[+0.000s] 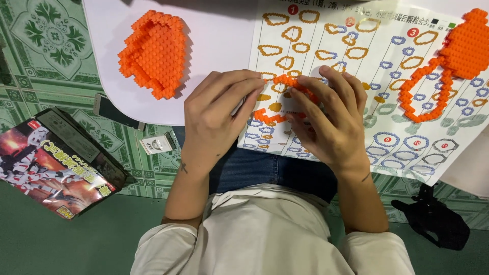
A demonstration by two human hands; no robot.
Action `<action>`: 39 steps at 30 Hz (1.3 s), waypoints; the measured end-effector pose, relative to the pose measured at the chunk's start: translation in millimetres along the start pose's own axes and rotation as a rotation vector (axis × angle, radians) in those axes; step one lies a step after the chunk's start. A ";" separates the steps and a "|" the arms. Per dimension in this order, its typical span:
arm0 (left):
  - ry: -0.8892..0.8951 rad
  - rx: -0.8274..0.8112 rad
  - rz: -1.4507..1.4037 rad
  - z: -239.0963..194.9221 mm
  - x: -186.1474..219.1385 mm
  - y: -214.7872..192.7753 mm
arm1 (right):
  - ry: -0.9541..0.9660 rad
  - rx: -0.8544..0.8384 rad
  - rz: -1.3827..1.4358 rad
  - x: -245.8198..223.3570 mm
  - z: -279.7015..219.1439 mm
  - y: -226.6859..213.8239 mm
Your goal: The person assembles small orange plastic bricks by hand, following a printed instruction sheet. They repeatedly pick bricks from a tray, align them to the growing structure, and press them into place. The partially completed orange assembly and instruction sheet remain visible throughout.
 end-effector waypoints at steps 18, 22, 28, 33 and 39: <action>0.128 0.004 0.170 -0.3 -1.9 14.3 | -0.023 0.051 0.025 2.3 -0.4 1.3; 0.128 0.002 0.167 -0.7 -2.2 14.7 | -0.021 0.047 0.037 2.8 -0.6 0.9; 0.170 0.003 0.169 1.0 -1.9 13.5 | -0.026 0.053 0.019 2.9 -0.6 1.7; 0.180 -0.002 0.150 1.5 -1.7 12.6 | -0.024 0.052 0.022 3.1 -1.3 1.9; 0.183 -0.012 0.192 2.0 0.9 11.4 | -0.028 0.054 0.024 3.0 -0.8 1.9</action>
Point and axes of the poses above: each hand's wrist, its own z-axis towards the middle knuckle, its own y-axis out of the palm, x = y × z, the point moved 2 cm from there along z, towards the middle knuckle, and after that the axes turned 9 degrees about z, right-handed, at the moved point
